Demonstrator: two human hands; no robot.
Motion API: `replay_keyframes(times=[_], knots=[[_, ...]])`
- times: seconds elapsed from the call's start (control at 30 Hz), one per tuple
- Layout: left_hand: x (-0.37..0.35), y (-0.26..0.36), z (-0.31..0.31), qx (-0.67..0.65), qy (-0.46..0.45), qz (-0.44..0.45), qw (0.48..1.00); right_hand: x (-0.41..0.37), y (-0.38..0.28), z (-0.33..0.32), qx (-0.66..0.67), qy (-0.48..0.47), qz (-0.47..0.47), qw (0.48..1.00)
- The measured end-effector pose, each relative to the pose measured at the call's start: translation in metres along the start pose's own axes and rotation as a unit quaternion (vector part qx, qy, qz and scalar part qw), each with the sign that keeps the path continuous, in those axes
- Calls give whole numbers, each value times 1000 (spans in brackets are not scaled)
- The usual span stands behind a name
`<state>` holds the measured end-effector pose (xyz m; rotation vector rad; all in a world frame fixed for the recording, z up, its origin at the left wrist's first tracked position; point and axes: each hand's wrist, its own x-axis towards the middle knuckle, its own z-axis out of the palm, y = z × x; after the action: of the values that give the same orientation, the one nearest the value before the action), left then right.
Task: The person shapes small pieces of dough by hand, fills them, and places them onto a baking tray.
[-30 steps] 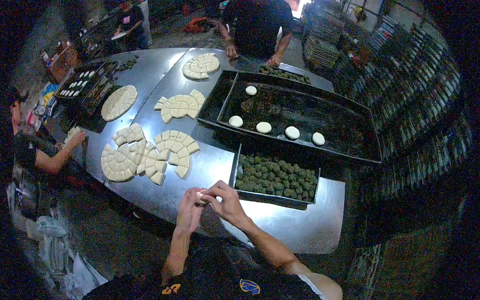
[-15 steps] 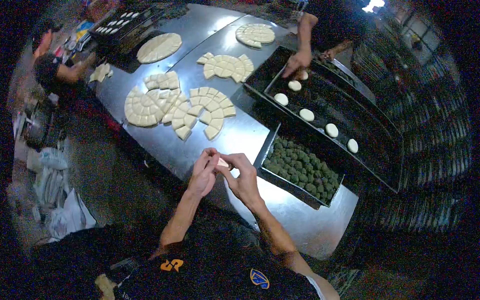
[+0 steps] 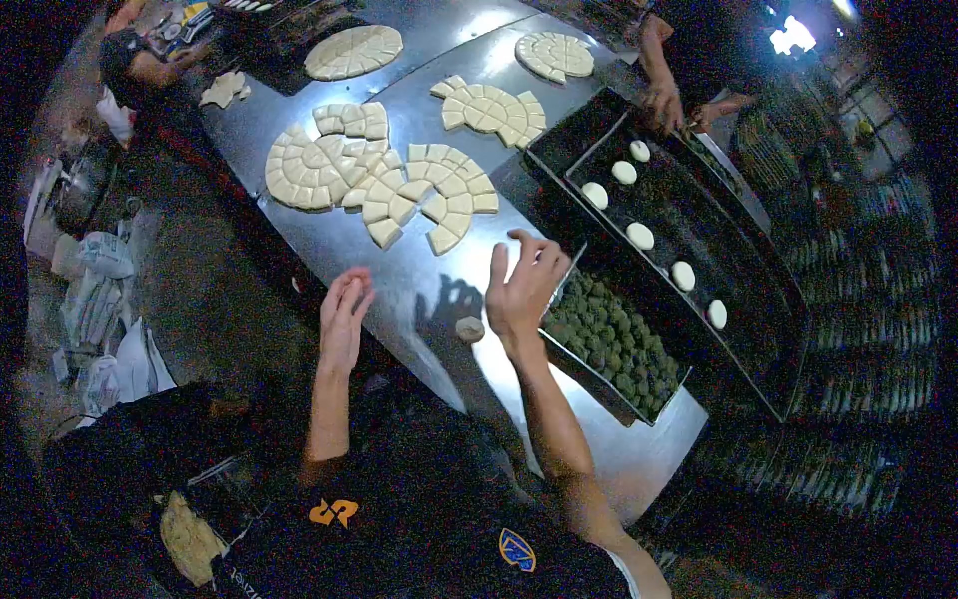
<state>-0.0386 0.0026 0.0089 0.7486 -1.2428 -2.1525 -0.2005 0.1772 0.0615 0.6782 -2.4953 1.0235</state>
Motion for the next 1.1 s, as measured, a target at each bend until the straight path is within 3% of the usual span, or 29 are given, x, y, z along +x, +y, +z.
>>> replay_keyframes(times=[0.07, 0.1, 0.17, 0.27, 0.33, 0.37, 0.4, 0.43, 0.47, 0.5, 0.53, 0.63, 0.7, 0.77, 0.8, 0.83, 0.87, 0.9, 0.97, 1.03, 1.1], knots=[[-3, -2, -5, 3, 2, 0, 1000, -46, 26, 76, -102, -20, 9, 995], [-1, -4, -6, 6, 1, -4, 1000, -84, 49, 117, -128, -155, -4, 980], [11, -9, 0, 79, 16, -22, 996, -74, 39, 119, -92, -114, -8, 989], [50, -31, 21, 145, -38, 11, 989, -71, 39, 118, -108, -149, -18, 983], [79, -51, 41, 291, -109, 46, 949, -78, 57, 124, -102, -147, -101, 979], [100, -80, 37, 290, -133, 52, 946, -76, 49, 106, -117, -210, -102, 965], [128, -117, 28, 472, -86, 102, 872, -80, 46, 96, -79, -235, -15, 969], [146, -139, 29, 629, -36, 160, 760, -82, 43, 76, -61, -337, 67, 937], [146, -144, 35, 602, -13, 224, 766, -89, 54, 69, -125, -406, 4, 905], [146, -152, 39, 569, 11, 285, 771, -75, 49, 38, -159, -534, -132, 820], [143, -144, 48, 519, -23, 257, 815, -98, 72, 38, -20, -421, 4, 907], [114, -126, 68, 333, -104, 204, 915, -73, 75, -44, 222, -471, 65, 851], [101, -131, 61, 285, -125, 158, 937, -72, 98, -99, 239, -296, 101, 919], [76, -121, 61, 232, -125, 146, 954, -60, 128, -160, 241, -162, 259, 921], [63, -113, 60, 231, -136, 144, 953, -52, 147, -192, 147, -91, 234, 957], [50, -105, 60, 203, -130, 76, 967, -51, 181, -217, 87, 1, 210, 974], [40, -97, 57, 175, -121, 8, 977, -51, 227, -237, 64, 90, 218, 970], [34, -91, 53, 174, -125, 8, 977, -43, 249, -261, -5, 165, 182, 969], [25, -82, 48, 152, -127, -100, 975, -27, 275, -299, -54, 224, 215, 949], [18, -75, 47, 125, -126, -116, 977, -16, 316, -319, -154, 190, 269, 932], [14, -70, 45, 73, -124, -150, 978, -10, 330, -322, -214, 197, 262, 920]])
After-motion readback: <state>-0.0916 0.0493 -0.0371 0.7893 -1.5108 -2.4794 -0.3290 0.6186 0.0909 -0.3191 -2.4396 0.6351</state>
